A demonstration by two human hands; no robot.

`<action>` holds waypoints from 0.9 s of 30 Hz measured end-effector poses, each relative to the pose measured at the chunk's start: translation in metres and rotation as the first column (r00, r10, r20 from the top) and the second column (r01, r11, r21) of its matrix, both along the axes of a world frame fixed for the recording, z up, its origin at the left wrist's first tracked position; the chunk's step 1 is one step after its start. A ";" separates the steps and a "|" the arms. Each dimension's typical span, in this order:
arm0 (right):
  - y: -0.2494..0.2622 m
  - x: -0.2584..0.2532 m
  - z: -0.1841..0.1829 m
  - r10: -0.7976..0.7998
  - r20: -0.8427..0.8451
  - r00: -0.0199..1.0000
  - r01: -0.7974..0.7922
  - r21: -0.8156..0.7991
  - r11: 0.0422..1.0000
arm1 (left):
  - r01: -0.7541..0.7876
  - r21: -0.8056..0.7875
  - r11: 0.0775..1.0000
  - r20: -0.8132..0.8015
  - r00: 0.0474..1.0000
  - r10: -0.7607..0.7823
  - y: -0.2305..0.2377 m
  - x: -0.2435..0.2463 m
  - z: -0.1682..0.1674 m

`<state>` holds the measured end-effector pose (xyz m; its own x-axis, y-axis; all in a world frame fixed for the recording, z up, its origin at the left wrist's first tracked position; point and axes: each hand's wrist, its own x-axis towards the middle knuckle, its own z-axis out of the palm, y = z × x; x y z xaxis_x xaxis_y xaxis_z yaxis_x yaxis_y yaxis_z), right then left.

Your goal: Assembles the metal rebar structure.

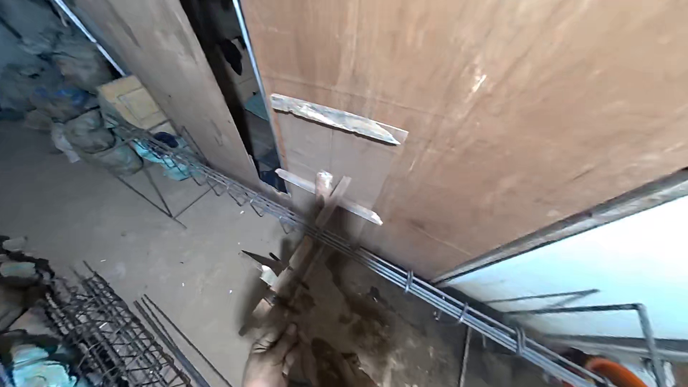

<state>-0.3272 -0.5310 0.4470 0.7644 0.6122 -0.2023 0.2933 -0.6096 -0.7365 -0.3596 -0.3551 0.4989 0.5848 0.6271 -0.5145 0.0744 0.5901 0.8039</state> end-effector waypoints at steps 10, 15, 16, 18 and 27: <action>-0.052 0.055 -0.012 0.066 -0.141 0.988 -0.091 -0.179 0.980 | 0.058 0.044 0.997 0.015 0.998 -0.059 -0.025 0.069 -0.017; -0.043 0.085 -0.014 0.031 0.011 0.999 -0.031 0.015 0.999 | 0.197 0.033 0.980 -0.026 0.980 -0.196 -0.031 0.100 -0.032; -0.037 0.093 -0.017 0.016 0.080 0.997 -0.018 0.027 0.999 | 0.164 -0.031 0.986 -0.032 0.986 -0.165 -0.029 0.109 -0.034; -0.025 0.112 -0.018 0.035 0.124 0.992 -0.030 -0.040 0.999 | 0.067 -0.141 0.988 -0.057 0.996 -0.076 -0.022 0.130 -0.038; 0.056 0.238 -0.061 -0.356 -0.163 0.920 0.306 -0.267 0.914 | 0.894 0.293 0.340 -0.718 0.440 -0.539 0.144 0.243 -0.084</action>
